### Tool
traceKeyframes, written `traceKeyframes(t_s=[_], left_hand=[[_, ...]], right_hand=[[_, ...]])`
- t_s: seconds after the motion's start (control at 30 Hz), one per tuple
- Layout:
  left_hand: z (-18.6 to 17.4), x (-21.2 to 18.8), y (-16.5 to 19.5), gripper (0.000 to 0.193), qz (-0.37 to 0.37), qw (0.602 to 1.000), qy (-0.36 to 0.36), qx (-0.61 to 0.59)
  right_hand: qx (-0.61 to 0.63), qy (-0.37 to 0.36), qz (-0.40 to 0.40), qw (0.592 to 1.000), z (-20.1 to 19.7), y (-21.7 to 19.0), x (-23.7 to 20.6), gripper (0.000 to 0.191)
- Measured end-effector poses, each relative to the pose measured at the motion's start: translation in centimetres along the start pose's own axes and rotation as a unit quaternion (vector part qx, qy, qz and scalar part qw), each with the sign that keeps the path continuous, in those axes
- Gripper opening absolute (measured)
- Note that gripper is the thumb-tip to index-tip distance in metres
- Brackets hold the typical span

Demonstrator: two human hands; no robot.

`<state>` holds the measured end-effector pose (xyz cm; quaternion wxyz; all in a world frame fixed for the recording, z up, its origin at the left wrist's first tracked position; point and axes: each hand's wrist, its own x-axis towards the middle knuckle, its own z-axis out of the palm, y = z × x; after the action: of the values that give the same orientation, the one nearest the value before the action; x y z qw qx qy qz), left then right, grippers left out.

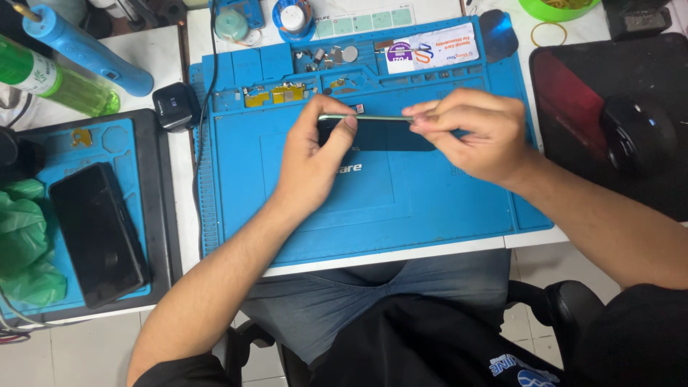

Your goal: The person pries open the back cover of a smartphone on a blue repair mat, works around the exposed battery and internal components, and uses a pry tool and screwdriver on the device. They lift and turn the phone repeatedly, then pick up another phone and tap its screen while holding the opened phone.

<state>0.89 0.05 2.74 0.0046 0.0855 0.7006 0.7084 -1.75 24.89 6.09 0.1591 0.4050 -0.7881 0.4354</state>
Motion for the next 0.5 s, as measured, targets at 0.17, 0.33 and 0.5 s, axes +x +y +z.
traceKeyframes(t_s=[0.17, 0.33, 0.5], left_hand=[[0.5, -0.2, 0.2, 0.011, 0.066, 0.996, 0.004, 0.055], [1.4, -0.7, -0.3, 0.025, 0.136, 0.985, -0.031, 0.106], [2.2, -1.3, -1.0, 0.042, 0.199, 0.969, 0.002, 0.147]], right_hand=[[-0.020, 0.008, -0.083, 0.996, 1.2, -1.2, 1.4, 0.010], [-0.067, -0.003, -0.156, 0.986, 2.1, -2.4, 2.8, 0.013], [-0.154, 0.000, -0.254, 0.955, 3.0, -2.9, 3.8, 0.013]])
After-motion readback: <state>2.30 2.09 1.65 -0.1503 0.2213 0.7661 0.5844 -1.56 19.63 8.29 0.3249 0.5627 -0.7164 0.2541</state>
